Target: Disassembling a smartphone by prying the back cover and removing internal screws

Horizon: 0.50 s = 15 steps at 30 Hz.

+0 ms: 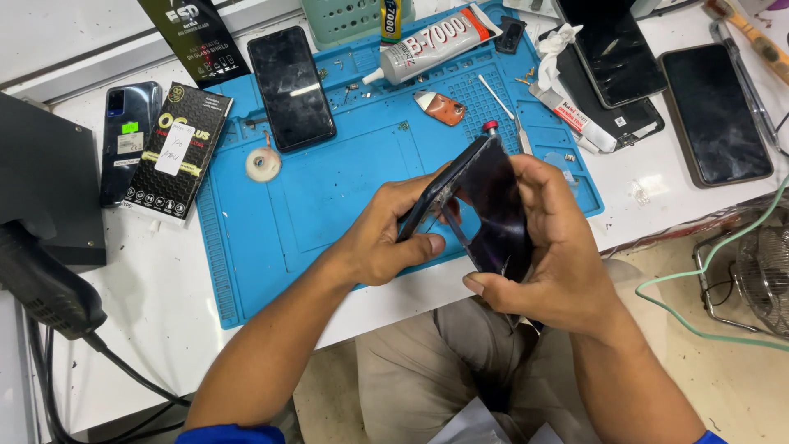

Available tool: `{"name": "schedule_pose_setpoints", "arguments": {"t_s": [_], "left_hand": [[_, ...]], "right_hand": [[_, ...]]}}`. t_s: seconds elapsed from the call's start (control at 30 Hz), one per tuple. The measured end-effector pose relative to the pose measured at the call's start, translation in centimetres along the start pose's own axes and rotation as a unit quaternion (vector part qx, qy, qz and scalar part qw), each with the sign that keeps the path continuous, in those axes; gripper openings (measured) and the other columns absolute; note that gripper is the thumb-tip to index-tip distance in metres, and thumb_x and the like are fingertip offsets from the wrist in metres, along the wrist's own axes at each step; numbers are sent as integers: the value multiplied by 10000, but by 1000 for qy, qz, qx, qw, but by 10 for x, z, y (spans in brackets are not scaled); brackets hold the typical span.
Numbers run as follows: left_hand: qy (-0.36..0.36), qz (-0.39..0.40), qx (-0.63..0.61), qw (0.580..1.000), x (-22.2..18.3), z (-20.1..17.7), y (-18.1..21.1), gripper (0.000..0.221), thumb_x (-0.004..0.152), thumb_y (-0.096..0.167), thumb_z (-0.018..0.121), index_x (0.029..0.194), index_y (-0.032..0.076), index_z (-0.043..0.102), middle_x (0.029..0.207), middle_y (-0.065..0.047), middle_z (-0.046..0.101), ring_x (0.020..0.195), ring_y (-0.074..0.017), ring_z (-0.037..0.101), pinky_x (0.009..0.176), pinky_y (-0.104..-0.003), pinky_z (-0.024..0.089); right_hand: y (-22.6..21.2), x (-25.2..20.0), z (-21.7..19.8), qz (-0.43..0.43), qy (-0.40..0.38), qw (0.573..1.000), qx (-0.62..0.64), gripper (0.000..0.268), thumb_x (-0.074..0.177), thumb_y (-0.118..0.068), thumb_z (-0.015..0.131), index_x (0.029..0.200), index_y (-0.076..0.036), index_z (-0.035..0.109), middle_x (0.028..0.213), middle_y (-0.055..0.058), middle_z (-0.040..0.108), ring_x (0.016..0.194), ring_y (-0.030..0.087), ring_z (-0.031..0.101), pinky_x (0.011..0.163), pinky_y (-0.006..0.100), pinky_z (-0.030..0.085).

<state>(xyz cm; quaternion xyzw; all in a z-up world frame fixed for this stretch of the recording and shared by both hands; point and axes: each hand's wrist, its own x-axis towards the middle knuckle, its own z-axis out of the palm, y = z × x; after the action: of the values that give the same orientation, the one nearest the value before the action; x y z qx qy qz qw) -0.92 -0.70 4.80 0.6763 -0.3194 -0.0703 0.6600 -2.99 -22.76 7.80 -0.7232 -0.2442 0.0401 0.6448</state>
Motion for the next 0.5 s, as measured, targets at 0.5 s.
{"name": "schedule_pose_setpoints", "arguments": {"t_s": [0.5], "left_hand": [[10,-3,-24,1000,-1,-2,-5,307,862,251,597,1088,46,625,1010,-43,617,922,-181,587,813,-323,464]], "right_hand": [[2,1,-1,-11,-6,1000,9,976,704,-217,823,1477,58,294,1357,167,510,1273,226,541,1075,326,478]]}}
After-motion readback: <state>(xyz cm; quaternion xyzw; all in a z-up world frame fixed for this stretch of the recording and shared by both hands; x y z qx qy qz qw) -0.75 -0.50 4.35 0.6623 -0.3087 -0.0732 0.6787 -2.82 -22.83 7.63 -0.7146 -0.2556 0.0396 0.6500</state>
